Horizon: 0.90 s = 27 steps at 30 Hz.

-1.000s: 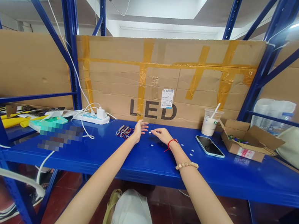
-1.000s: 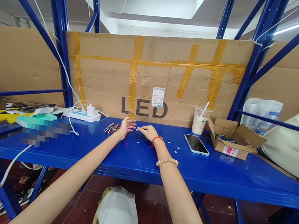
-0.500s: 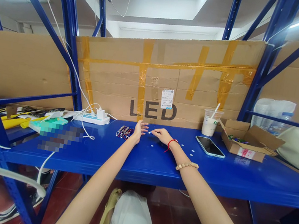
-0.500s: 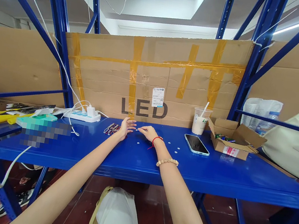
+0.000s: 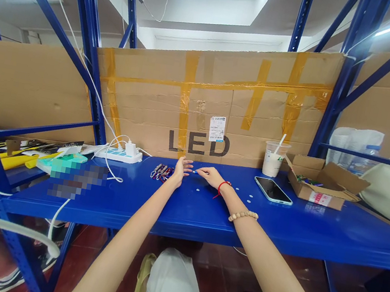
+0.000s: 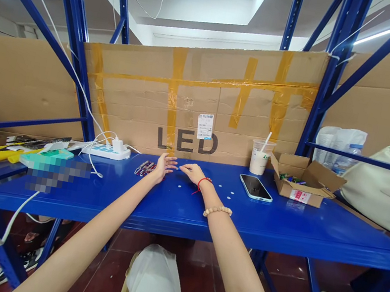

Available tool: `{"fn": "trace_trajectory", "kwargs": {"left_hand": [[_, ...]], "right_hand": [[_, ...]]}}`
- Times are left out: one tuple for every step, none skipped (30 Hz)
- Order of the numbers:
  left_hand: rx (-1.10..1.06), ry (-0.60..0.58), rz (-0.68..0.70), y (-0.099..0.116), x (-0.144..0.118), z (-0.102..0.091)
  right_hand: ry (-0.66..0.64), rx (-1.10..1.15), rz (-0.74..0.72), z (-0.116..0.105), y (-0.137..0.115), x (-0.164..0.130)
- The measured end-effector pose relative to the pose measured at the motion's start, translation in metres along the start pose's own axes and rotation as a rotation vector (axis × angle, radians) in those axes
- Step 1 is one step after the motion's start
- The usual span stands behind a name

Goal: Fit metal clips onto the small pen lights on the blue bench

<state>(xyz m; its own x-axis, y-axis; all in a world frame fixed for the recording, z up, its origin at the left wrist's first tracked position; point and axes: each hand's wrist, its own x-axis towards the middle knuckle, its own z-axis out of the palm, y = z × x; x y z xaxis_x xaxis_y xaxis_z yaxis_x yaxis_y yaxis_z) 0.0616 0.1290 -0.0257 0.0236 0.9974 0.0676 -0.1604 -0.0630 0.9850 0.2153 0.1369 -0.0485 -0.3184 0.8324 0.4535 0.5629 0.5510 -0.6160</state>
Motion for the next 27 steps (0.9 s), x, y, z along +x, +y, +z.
{"fn": "trace_trajectory", "kwargs": {"left_hand": [[0.003,-0.001,0.000,0.0001,-0.0002,-0.0001],[0.005,-0.002,-0.001,0.0004,-0.0005,-0.0003],[0.007,-0.004,-0.003,0.0006,-0.0008,-0.0004],[0.010,-0.007,-0.006,0.0010,-0.0013,-0.0005],[0.013,-0.009,-0.009,0.0013,-0.0017,-0.0005],[0.015,-0.011,-0.011,0.0016,-0.0021,-0.0005],[0.017,-0.011,-0.011,0.0019,-0.0024,-0.0004],[0.019,-0.011,-0.009,0.0021,-0.0027,-0.0002],[0.021,-0.008,-0.007,0.0021,-0.0028,0.0001],[0.022,-0.005,-0.005,0.0022,-0.0029,0.0004],[0.022,-0.002,-0.004,0.0021,-0.0029,0.0007],[0.022,0.000,-0.002,0.0020,-0.0029,0.0010],[0.020,0.002,-0.001,0.0019,-0.0029,0.0013],[0.019,0.003,0.001,0.0018,-0.0028,0.0014],[0.017,0.003,0.003,0.0016,-0.0028,0.0015],[0.016,0.002,0.003,0.0016,-0.0028,0.0015],[0.017,0.000,0.004,0.0015,-0.0029,0.0013],[0.019,-0.004,0.003,0.0015,-0.0030,0.0011],[0.022,-0.009,0.004,0.0016,-0.0031,0.0009],[0.024,-0.013,0.003,0.0017,-0.0031,0.0007],[0.025,-0.015,0.000,0.0018,-0.0031,0.0005],[0.025,-0.014,-0.004,0.0019,-0.0030,0.0003],[0.024,-0.014,-0.008,0.0019,-0.0029,0.0002],[0.022,-0.014,-0.012,0.0020,-0.0028,0.0001],[0.022,-0.013,-0.016,0.0020,-0.0027,0.0000],[0.024,-0.015,-0.018,0.0020,-0.0026,-0.0001],[0.026,-0.018,-0.018,0.0020,-0.0027,-0.0001]], "right_hand": [[0.004,-0.004,0.004,-0.0002,0.0000,0.0000],[0.008,-0.009,0.007,-0.0004,-0.0002,-0.0001],[0.009,-0.015,0.008,-0.0005,-0.0006,-0.0002],[0.009,-0.021,0.008,-0.0006,-0.0013,-0.0005],[0.007,-0.027,0.007,-0.0007,-0.0020,-0.0009],[0.004,-0.033,0.005,-0.0008,-0.0029,-0.0013],[0.000,-0.038,0.003,-0.0009,-0.0037,-0.0018],[-0.004,-0.043,0.002,-0.0010,-0.0045,-0.0023],[-0.008,-0.046,0.000,-0.0011,-0.0051,-0.0029],[-0.011,-0.050,-0.001,-0.0012,-0.0056,-0.0034],[-0.013,-0.053,-0.001,-0.0014,-0.0059,-0.0039],[-0.015,-0.056,-0.001,-0.0017,-0.0061,-0.0042],[-0.015,-0.059,-0.001,-0.0019,-0.0061,-0.0045],[-0.013,-0.063,-0.001,-0.0022,-0.0060,-0.0046],[-0.011,-0.066,0.000,-0.0024,-0.0057,-0.0045],[-0.009,-0.069,0.002,-0.0026,-0.0053,-0.0043],[-0.009,-0.071,0.003,-0.0028,-0.0048,-0.0040],[-0.009,-0.073,0.005,-0.0028,-0.0043,-0.0036],[-0.010,-0.076,0.008,-0.0029,-0.0037,-0.0032],[-0.010,-0.078,0.013,-0.0028,-0.0032,-0.0028],[-0.010,-0.081,0.021,-0.0028,-0.0027,-0.0025],[-0.009,-0.086,0.031,-0.0028,-0.0023,-0.0022],[-0.008,-0.092,0.042,-0.0027,-0.0019,-0.0019],[-0.005,-0.098,0.053,-0.0027,-0.0015,-0.0018],[-0.002,-0.104,0.062,-0.0026,-0.0010,-0.0016],[0.001,-0.109,0.068,-0.0024,-0.0005,-0.0015],[0.004,-0.113,0.070,-0.0021,0.0001,-0.0014]]}}
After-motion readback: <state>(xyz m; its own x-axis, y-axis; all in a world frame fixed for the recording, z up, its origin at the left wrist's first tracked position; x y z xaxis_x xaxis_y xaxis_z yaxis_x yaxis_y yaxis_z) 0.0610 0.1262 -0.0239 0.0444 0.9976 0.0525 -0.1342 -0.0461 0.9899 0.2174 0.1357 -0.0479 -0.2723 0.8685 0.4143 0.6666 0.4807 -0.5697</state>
